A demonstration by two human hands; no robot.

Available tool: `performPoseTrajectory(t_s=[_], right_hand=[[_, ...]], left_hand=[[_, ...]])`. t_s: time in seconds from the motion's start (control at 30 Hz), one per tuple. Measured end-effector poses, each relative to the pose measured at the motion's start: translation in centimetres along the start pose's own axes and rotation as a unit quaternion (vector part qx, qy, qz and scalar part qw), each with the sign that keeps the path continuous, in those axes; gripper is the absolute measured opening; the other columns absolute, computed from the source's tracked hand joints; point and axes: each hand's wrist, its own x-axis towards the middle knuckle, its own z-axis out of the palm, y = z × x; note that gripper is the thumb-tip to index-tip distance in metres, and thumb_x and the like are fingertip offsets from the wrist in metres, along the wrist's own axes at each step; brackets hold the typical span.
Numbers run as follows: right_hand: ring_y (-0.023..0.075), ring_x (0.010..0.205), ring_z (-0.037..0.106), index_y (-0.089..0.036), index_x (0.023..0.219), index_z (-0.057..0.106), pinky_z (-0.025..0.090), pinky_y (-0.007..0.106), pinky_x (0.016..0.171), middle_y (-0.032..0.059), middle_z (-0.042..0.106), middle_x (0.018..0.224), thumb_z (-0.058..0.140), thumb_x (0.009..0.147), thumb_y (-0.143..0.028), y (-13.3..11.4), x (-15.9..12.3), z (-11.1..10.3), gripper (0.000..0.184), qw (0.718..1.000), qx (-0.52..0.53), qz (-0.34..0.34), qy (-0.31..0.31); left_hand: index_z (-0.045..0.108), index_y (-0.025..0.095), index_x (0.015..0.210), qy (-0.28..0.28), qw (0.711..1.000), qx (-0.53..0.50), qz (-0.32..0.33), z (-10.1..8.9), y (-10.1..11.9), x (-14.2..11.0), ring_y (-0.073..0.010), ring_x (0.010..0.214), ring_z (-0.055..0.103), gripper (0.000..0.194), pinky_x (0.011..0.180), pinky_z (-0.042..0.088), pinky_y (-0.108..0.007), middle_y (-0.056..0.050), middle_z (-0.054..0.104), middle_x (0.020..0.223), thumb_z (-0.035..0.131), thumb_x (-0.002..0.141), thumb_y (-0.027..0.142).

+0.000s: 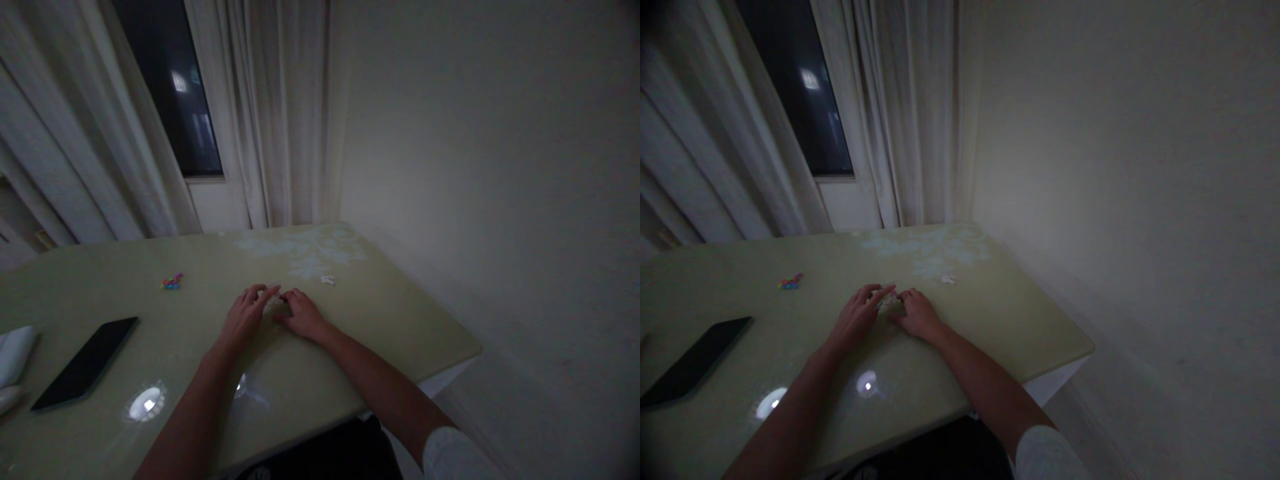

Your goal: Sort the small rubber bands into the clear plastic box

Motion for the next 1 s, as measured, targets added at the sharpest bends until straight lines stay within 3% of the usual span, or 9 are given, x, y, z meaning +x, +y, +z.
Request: performPoseTrajectory(t_s=[0.6, 0.73, 0.9, 1.0], right_hand=[[0.0286, 0.117, 0.062, -0.02, 0.126, 0.066, 0.048, 0.042, 0.105, 0.0117, 0.066, 0.123, 0.085, 0.085, -0.036, -0.1, 0.1, -0.1, 0.047, 1.0, -0.006, 0.0, -0.002], [0.0289, 0.117, 0.061, -0.018, 0.124, 0.068, 0.047, 0.043, 0.106, 0.0132, 0.066, 0.122, 0.084, 0.086, -0.044, -0.3, 0.1, -0.2, 0.049, 1.0, -0.012, -0.003, 0.002], [0.0361, 0.127, 0.054, -0.019, 0.134, 0.064, 0.041, 0.053, 0.11, 0.0178, 0.062, 0.138, 0.082, 0.082, -0.065, -0.8, 0.0, 0.1, 0.072, 0.996, -0.077, -0.052, -0.017], [0.0361, 0.127, 0.054, -0.021, 0.13, 0.066, 0.04, 0.053, 0.109, 0.0166, 0.064, 0.137, 0.077, 0.085, -0.068, -1.1, -0.2, 0.1, 0.066, 0.993, -0.09, -0.072, -0.037]], left_hand=[[0.059, 0.036, 0.15, 0.006, 1.0, -0.011, 0.023, 0.4, 0.6, -0.2, -0.0259, 0.106, 0.061, 0.076, 0.096, 0.058, -0.042, -0.011, 0.059, 0.133, 0.049, 0.087, -0.006], [0.055, 0.033, 0.151, 0.031, 0.998, -0.046, -0.02, 0.2, 0.6, -0.1, -0.0256, 0.107, 0.063, 0.073, 0.099, 0.058, -0.043, -0.011, 0.056, 0.133, 0.05, 0.088, -0.003], [0.052, 0.027, 0.149, 0.063, 0.989, -0.102, -0.09, -0.4, 0.6, 0.0, -0.0307, 0.118, 0.062, 0.067, 0.105, 0.055, -0.049, -0.012, 0.054, 0.134, 0.059, 0.086, 0.005], [0.052, 0.027, 0.145, 0.073, 0.98, -0.133, -0.129, -0.6, 0.5, -0.1, -0.0276, 0.108, 0.066, 0.066, 0.1, 0.058, -0.049, -0.011, 0.052, 0.135, 0.063, 0.083, 0.009]])
